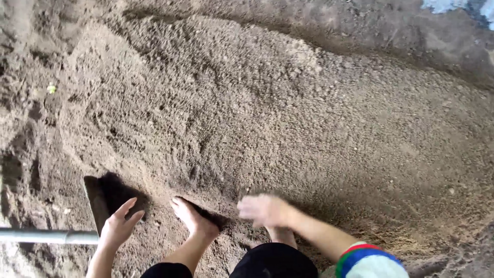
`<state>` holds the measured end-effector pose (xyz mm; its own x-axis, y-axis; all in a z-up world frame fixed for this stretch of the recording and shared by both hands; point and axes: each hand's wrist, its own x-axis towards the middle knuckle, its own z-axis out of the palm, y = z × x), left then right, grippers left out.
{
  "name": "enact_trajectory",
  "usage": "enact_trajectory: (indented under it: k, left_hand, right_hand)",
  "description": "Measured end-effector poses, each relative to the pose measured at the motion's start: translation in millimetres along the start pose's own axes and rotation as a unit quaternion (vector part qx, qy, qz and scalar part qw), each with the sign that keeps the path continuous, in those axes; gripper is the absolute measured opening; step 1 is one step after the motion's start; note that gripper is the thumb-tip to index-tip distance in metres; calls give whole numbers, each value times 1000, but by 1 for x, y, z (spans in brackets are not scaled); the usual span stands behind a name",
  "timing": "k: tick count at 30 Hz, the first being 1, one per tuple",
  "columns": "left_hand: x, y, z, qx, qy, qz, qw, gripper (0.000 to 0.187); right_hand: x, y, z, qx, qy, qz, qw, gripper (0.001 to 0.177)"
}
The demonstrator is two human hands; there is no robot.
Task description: Smoothing and leveling a mound of soil using bare hands in a nursery setting to prepare a planting bed.
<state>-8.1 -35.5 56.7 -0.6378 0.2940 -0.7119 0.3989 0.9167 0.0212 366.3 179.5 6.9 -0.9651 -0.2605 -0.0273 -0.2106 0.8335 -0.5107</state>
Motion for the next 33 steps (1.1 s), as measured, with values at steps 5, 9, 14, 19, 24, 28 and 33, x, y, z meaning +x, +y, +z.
enact_trajectory:
  k: [5,9,14,19,24,28,33]
  left_hand:
    - [2,-2,0,-5,-10,-16,1000,69]
    - [16,-17,9,3,-15,-6,1000,69]
    - [34,-26,20,21,-23,1,1000,72]
    - [33,-18,19,15,-35,-2,999,71]
    - [33,-14,21,3,-29,21,999,69]
    - [31,-14,20,20,-33,-4,999,71]
    - [41,-24,31,23,-30,26,999,69]
  right_hand:
    - [2,53,-97,181,-26,289,940,19]
    - [-12,97,-115,168,54,515,839,7]
    - [18,28,-178,220,-7,536,815,27]
    - [-27,49,-8,62,145,76,985,48]
    - [-17,86,-134,141,-140,370,908,12]
    - [-18,117,-131,150,178,493,838,14]
    - [46,33,-128,107,-37,398,910,25]
